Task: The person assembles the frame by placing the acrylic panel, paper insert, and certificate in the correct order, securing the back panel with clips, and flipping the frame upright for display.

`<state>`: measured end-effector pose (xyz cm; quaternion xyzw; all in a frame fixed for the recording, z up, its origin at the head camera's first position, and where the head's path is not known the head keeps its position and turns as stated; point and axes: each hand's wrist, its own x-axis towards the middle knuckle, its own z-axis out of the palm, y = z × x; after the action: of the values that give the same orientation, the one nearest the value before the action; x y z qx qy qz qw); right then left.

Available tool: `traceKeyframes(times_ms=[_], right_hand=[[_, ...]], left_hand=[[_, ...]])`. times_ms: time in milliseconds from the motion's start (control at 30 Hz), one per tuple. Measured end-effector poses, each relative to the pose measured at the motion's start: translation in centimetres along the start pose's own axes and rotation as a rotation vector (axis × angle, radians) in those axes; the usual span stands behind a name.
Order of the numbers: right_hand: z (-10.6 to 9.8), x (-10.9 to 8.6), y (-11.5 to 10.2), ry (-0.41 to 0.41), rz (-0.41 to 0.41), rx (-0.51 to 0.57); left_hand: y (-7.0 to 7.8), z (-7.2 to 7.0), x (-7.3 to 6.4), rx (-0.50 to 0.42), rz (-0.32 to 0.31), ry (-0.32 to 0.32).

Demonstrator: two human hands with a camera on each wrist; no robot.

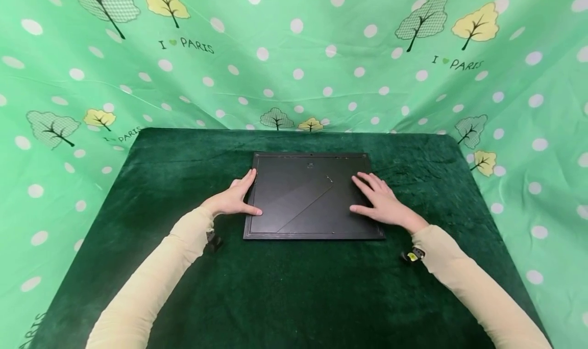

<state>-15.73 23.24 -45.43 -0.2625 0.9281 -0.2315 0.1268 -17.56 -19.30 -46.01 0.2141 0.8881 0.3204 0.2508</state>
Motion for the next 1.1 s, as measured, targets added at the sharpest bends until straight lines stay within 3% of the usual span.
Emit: traceKeyframes(times_ms=[367, 733, 1100], right_hand=[[2.8, -0.3, -2.3, -0.018, -0.174, 0.032], [3.9, 0.3, -3.0, -0.018, -0.140, 0.022], [4.2, 0.1, -3.3, -0.048, -0.130, -0.110]], left_hand=[[-0.1, -0.2, 0.2, 0.001, 0.001, -0.003], [-0.1, -0.2, 0.0, -0.011, 0.014, -0.010], [-0.1, 0.0, 0.1, -0.025, 0.000, -0.010]])
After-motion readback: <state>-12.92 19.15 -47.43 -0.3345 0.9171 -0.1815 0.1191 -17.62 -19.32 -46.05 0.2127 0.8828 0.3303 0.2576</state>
